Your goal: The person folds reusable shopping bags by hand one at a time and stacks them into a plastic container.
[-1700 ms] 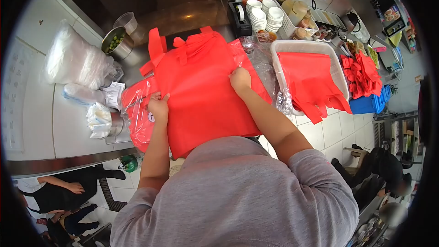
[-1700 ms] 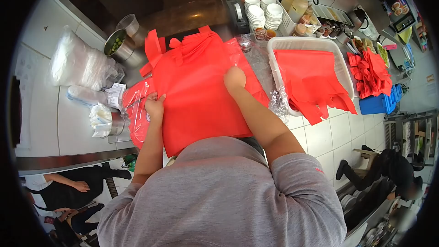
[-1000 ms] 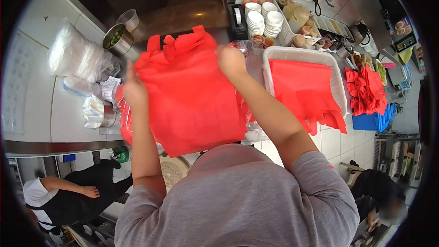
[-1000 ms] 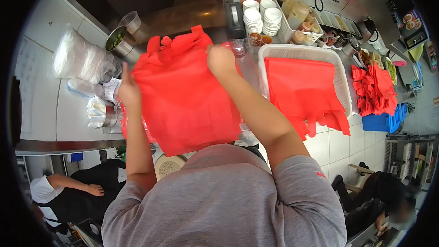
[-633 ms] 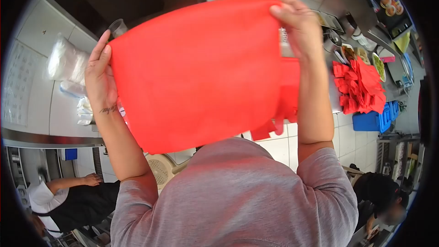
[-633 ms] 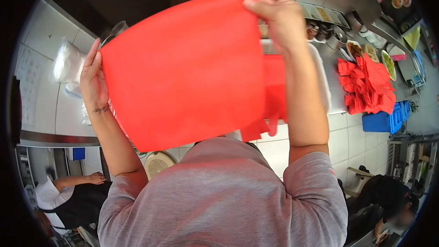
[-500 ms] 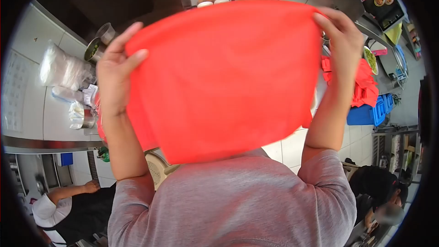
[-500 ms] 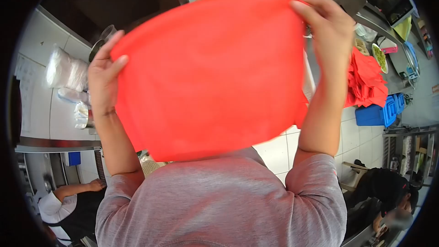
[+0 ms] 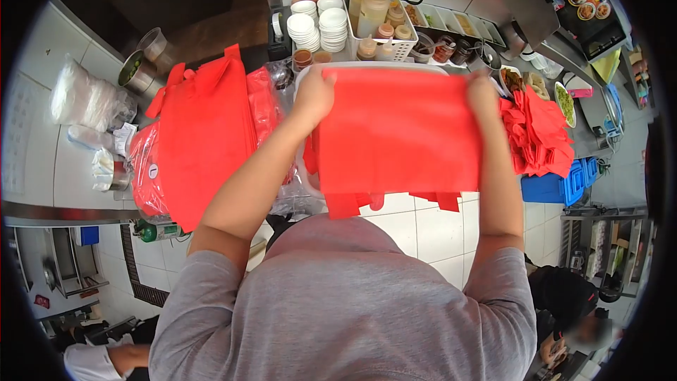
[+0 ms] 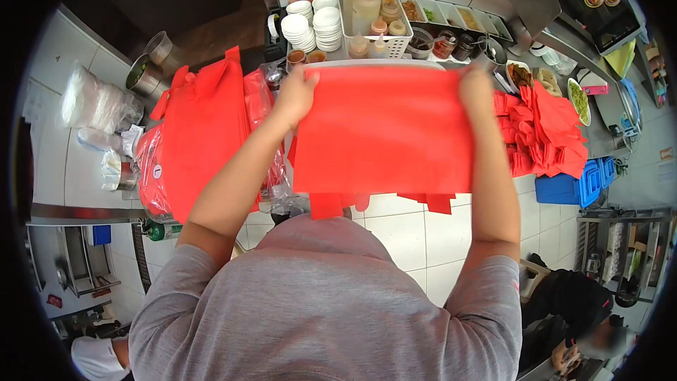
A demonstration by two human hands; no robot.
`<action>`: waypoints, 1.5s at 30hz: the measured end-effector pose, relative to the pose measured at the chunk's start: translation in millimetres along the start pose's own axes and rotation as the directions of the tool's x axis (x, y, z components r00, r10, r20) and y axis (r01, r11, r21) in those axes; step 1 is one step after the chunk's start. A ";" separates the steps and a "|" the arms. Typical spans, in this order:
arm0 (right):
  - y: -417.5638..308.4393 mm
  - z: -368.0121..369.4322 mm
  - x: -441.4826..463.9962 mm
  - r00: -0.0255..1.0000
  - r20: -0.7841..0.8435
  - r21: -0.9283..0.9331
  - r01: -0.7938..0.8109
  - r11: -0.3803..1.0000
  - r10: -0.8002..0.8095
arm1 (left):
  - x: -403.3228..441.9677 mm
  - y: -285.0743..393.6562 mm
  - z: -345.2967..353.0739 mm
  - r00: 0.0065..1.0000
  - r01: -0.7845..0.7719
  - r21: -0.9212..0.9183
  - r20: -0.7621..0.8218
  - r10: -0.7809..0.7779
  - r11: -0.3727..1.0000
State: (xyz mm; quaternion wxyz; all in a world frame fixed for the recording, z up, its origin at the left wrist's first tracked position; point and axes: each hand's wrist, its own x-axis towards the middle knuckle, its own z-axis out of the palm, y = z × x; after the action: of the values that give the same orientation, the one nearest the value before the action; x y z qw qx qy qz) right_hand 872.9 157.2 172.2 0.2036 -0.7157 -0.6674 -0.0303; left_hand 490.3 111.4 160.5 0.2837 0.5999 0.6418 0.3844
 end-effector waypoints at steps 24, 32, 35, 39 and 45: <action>-61.0 -219.1 -71.0 0.983 0.109 0.981 -0.130 0.145 0.147 | -35.8 163.5 -121.7 0.834 -0.050 -0.797 0.298 0.464 0.602; -7.2 22.4 -65.5 0.990 0.139 0.459 -0.095 0.884 0.034 | -28.8 -7.5 -18.7 0.917 -0.185 0.040 0.366 0.158 0.982; -19.5 74.8 -71.0 0.989 0.150 0.198 -0.039 0.979 0.009 | -23.3 -38.7 17.7 0.939 -0.137 0.365 0.345 0.003 0.921; -34.6 78.8 -67.2 0.941 0.305 0.018 -0.162 0.987 0.148 | -14.6 -42.3 37.6 0.942 -0.032 0.456 0.310 -0.126 0.889; -79.6 58.4 -75.4 0.933 0.110 -0.078 0.351 0.933 -0.342 | -42.3 -13.2 69.4 0.878 -0.477 0.591 0.351 0.324 0.651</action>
State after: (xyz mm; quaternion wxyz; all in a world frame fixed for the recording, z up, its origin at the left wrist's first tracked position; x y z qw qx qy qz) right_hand 774.5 107.6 115.0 0.1287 -0.5964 -0.7897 -0.0639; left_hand 545.4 80.5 107.7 0.0275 0.8255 0.5513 0.1182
